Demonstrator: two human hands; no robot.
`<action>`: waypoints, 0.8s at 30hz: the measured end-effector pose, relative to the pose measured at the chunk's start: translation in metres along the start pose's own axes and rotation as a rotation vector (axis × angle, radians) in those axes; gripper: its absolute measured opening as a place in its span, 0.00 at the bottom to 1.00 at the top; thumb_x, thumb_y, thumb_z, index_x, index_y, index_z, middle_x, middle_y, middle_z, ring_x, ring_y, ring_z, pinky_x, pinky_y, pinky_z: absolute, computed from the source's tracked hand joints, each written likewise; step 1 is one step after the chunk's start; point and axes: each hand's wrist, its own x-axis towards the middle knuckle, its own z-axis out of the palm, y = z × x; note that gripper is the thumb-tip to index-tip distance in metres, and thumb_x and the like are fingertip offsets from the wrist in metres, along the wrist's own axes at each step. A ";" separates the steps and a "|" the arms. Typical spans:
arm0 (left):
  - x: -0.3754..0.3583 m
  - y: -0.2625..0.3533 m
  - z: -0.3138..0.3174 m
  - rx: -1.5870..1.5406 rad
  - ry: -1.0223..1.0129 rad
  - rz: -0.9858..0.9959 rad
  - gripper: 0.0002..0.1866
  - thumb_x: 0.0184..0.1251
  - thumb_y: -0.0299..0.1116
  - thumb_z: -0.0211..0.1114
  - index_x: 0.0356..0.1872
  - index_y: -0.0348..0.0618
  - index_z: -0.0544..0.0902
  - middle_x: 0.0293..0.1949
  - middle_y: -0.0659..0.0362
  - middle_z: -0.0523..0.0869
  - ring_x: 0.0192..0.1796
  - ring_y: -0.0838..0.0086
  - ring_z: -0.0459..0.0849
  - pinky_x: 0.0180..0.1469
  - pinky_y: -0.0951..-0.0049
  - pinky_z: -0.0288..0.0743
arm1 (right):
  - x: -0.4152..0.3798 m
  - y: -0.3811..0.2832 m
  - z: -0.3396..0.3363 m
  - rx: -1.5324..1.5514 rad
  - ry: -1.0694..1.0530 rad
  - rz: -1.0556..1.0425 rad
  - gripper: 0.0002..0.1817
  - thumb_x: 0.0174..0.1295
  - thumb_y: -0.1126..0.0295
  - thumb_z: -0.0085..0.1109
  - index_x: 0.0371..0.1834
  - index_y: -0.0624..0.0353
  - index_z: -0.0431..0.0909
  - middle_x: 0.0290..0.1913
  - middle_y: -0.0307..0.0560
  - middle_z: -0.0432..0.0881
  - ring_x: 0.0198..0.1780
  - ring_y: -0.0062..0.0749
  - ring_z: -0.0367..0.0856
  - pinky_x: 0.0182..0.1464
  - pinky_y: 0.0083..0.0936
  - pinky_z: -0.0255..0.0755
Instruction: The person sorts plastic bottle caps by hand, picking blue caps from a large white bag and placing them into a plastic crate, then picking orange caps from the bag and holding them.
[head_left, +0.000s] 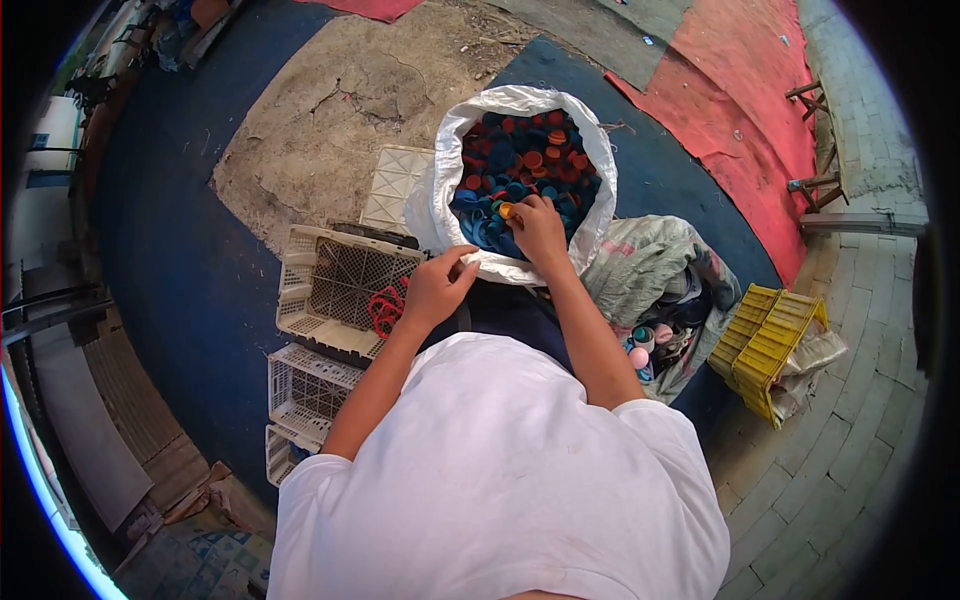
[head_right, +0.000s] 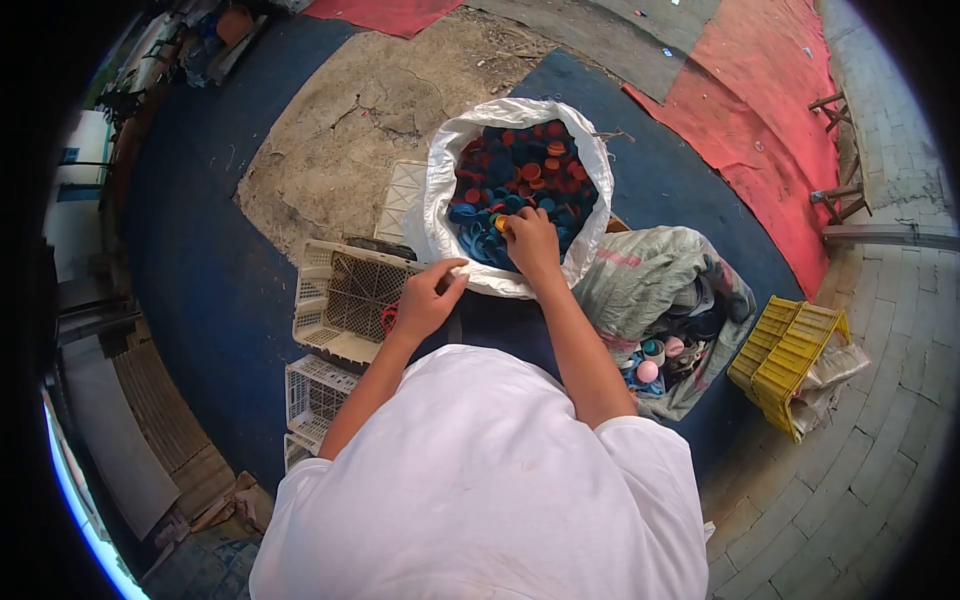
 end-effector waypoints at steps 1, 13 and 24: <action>0.005 0.000 -0.002 -0.096 -0.014 -0.067 0.12 0.74 0.33 0.66 0.53 0.41 0.87 0.27 0.57 0.86 0.31 0.71 0.88 0.37 0.69 0.82 | -0.003 -0.001 -0.006 0.094 0.034 -0.006 0.09 0.56 0.72 0.72 0.40 0.58 0.89 0.45 0.46 0.85 0.53 0.46 0.81 0.52 0.41 0.78; 0.056 0.025 0.024 -1.438 -0.120 -0.324 0.29 0.84 0.43 0.54 0.76 0.41 0.58 0.71 0.49 0.71 0.72 0.63 0.75 0.79 0.61 0.63 | -0.021 -0.058 -0.047 1.158 0.177 0.298 0.12 0.70 0.70 0.68 0.52 0.64 0.85 0.44 0.45 0.90 0.43 0.20 0.88 0.47 0.19 0.80; 0.053 0.002 0.025 -1.638 0.031 -0.575 0.10 0.80 0.36 0.60 0.51 0.40 0.79 0.49 0.53 0.85 0.56 0.62 0.86 0.66 0.58 0.81 | -0.005 -0.078 -0.087 0.499 -0.021 -0.066 0.09 0.60 0.69 0.71 0.42 0.59 0.87 0.45 0.47 0.86 0.42 0.42 0.87 0.46 0.36 0.80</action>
